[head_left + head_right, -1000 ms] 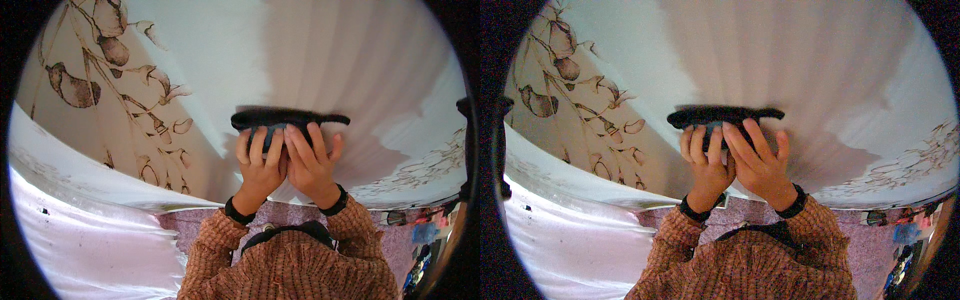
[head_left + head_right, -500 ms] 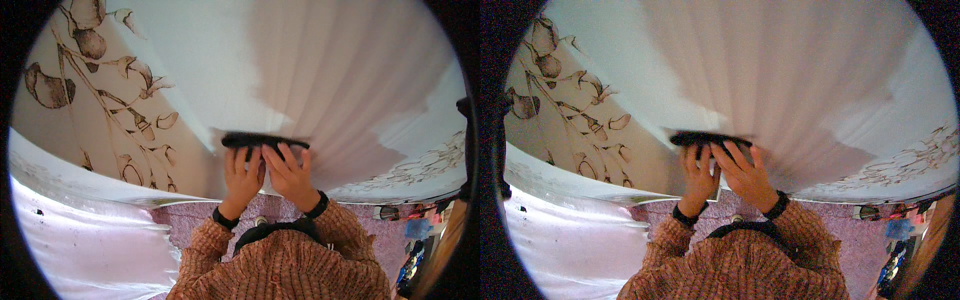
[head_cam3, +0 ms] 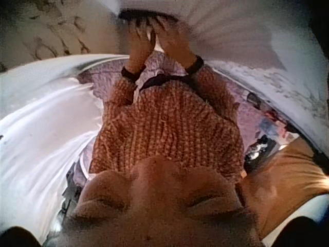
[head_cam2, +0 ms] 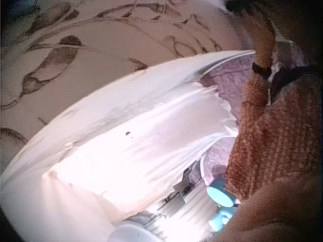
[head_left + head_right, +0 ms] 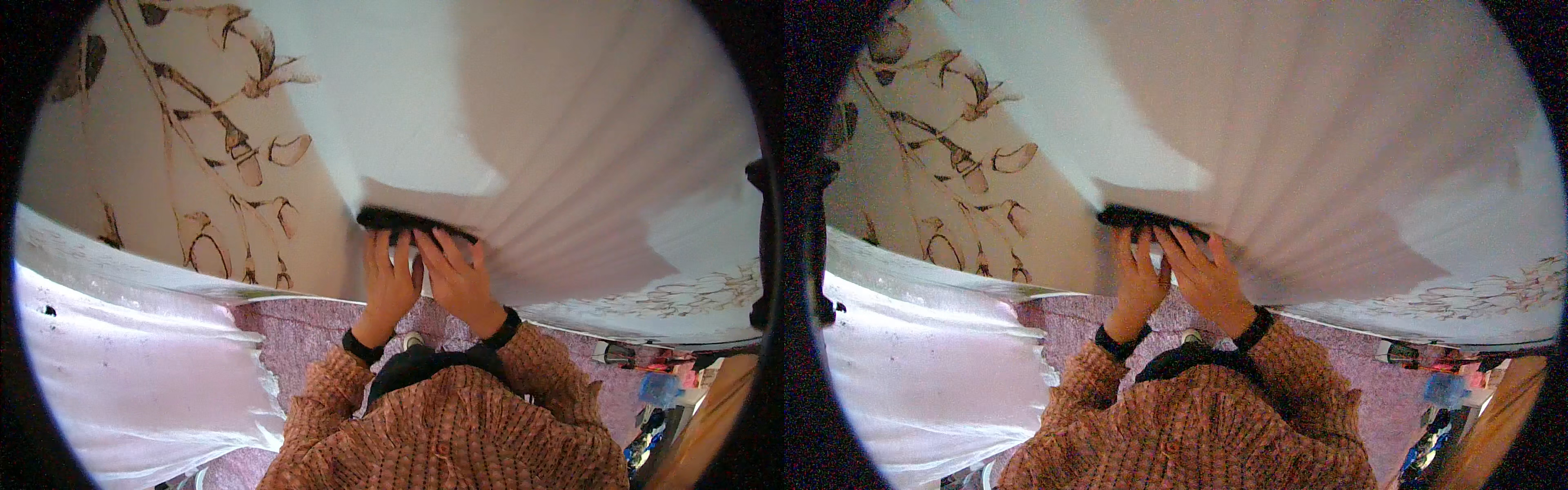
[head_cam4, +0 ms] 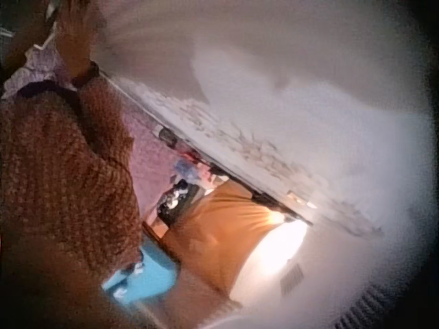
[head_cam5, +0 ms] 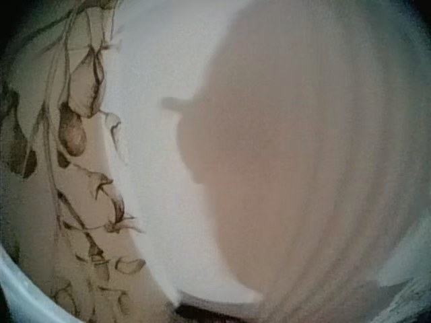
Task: The person smooths a large floral-patterned wallpaper on a wall using a black smoothing tool with a purple edge, moving it in overlapping strokes across the surface. The person then moves to a padded wall panel and continues smoothing with the same tool.
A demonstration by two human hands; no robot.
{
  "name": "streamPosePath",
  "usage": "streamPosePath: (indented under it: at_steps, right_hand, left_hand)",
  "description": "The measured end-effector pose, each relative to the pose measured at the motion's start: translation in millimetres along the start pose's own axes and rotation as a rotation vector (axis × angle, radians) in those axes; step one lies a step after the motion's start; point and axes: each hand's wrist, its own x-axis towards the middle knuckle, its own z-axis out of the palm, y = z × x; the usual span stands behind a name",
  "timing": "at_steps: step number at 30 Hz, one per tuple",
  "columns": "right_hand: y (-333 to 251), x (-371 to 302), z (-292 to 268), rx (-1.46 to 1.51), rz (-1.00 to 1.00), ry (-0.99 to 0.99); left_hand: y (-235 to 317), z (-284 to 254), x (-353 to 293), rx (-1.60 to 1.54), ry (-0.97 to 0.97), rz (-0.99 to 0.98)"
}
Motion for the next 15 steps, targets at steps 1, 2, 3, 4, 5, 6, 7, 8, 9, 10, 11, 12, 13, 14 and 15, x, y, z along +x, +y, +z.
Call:
streamPosePath:
  at_steps: [1,2,3,4,5,6,7,8,9,10,11,12,13,14,15]
  right_hand:
    - [0,10,-4,0.017,0.013,-0.019]
    - [-1,21,-6,-0.009,0.025,0.016]
    - [-2,32,-7,-0.027,0.029,0.106]
    - [-2,40,-8,-0.031,0.033,0.148]
    - [-2,44,-9,-0.029,0.033,0.121]
    - [-2,45,-7,-0.039,0.02,0.138]
    - [-2,42,-3,-0.033,-0.004,0.155]
    - [-2,34,1,-0.023,-0.034,0.119]
    - [-2,23,8,-0.011,-0.067,0.048]
    - [-4,11,16,0.016,-0.083,0.019]
    - [-6,-3,24,0.044,-0.103,-0.046]
    - [-8,-16,33,0.074,-0.126,-0.117]
    - [-10,-27,42,0.081,-0.132,-0.156]
    - [-12,-36,50,0.088,-0.14,-0.202]
    - [-14,-42,54,0.083,-0.143,-0.158]
  left_hand:
    - [-3,-4,10,-0.008,0.011,-0.026]
    - [-6,-9,20,0.0,0.054,-0.006]
    - [-8,-13,29,0.018,0.054,-0.05]
    - [-10,-14,36,0.011,0.104,-0.027]
    - [-10,-15,37,0.034,0.133,0.018]
    - [-10,-14,35,0.059,0.114,0.005]
    - [-10,-11,29,0.087,0.055,-0.06]
    - [-11,-5,19,0.078,0.059,-0.033]
    - [-11,2,6,0.073,0.024,-0.056]
    - [-12,11,-9,0.071,-0.008,-0.08]
    - [-12,20,-25,0.036,-0.072,-0.129]
    - [-10,29,-42,0.005,-0.133,-0.178]
    - [-10,36,-57,-0.035,-0.177,-0.213]
    - [-12,41,-68,-0.008,-0.242,-0.167]
    - [-13,44,-76,-0.014,-0.287,-0.202]
